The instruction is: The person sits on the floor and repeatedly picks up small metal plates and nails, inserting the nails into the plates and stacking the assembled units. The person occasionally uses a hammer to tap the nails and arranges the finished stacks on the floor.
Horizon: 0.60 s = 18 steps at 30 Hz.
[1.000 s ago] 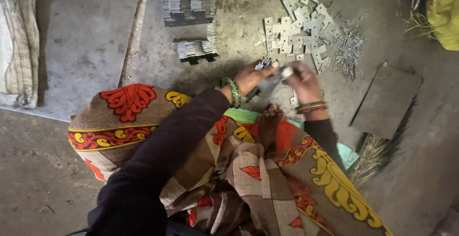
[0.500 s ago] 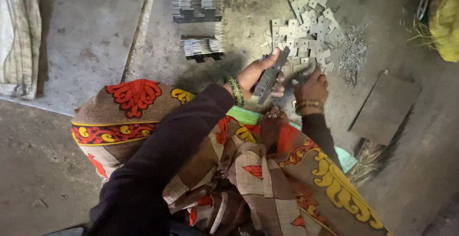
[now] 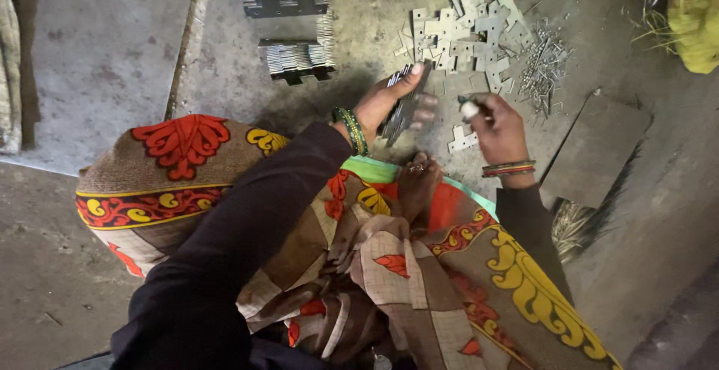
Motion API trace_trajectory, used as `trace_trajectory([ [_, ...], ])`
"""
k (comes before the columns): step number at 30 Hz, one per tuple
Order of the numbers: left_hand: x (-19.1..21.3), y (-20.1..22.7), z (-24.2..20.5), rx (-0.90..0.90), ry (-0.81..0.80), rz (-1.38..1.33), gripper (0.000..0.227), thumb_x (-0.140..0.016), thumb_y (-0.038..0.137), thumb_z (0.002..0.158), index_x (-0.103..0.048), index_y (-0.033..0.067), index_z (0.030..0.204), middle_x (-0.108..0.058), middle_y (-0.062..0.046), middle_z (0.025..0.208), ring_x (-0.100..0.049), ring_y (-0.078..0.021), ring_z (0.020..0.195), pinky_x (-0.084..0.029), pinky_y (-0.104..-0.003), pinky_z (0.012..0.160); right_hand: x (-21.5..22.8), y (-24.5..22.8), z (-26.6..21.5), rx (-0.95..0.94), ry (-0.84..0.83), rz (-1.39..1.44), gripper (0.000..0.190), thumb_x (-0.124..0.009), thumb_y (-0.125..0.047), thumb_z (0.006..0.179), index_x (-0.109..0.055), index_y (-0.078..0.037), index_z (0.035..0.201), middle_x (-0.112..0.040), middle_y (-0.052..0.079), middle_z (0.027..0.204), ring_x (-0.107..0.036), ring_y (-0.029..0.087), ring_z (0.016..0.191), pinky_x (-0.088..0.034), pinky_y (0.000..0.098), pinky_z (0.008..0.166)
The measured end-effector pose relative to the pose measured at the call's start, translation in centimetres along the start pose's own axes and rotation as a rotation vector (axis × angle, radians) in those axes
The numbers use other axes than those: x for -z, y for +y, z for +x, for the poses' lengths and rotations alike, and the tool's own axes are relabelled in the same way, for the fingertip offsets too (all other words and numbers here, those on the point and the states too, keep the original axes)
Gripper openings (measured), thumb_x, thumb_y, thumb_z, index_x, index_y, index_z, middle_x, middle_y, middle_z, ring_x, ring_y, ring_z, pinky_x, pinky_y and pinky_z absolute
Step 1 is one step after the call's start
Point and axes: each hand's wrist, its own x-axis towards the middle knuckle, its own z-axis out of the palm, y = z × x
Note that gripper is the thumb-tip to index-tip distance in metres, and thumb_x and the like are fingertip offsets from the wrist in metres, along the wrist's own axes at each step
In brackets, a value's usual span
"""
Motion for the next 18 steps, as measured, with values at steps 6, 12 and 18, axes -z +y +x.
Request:
trace_trajectory([
  [6, -0.8, 0.7, -0.6, 0.14, -0.091, -0.241, 0.064, -0.074, 0.06, 0.078, -0.062, 0.0081, 0.113, -0.072, -0.011, 0.092, -0.078, -0.0268, 0.078, -0.067, -0.039, 0.072, 1.5, 6.4, -2.8, 0.092, -0.089, -0.87, 0.072, -0.087, -0.019, 0.063, -0.062, -0.013, 0.13, -0.058, 0.015, 0.123, -0.06, 0.039, 0.111, -0.054, 0.0501, 0.086],
  [12, -0.6, 0.3, -0.1, 0.08, 0.024, -0.223, 0.061, -0.078, 0.055, 0.08, -0.064, 0.0058, 0.112, -0.069, -0.008, 0.09, -0.076, -0.0234, 0.073, -0.064, -0.036, 0.066, 2.1, 10.4, -5.5, -0.101, -0.014, -0.645, 0.072, -0.089, -0.02, 0.068, -0.057, -0.006, 0.131, -0.057, 0.018, 0.125, -0.06, 0.042, 0.113, -0.054, 0.0495, 0.09],
  [18, -0.3, 0.7, -0.3, 0.064, 0.048, -0.18, 0.062, -0.077, 0.056, 0.081, -0.065, 0.0049, 0.112, -0.07, -0.006, 0.089, -0.076, -0.0204, 0.072, -0.065, -0.032, 0.066, 1.6, 12.0, -5.2, -0.198, 0.02, -0.762, 0.072, -0.093, -0.022, 0.064, -0.06, -0.005, 0.126, -0.058, 0.018, 0.127, -0.061, 0.041, 0.114, -0.054, 0.0494, 0.088],
])
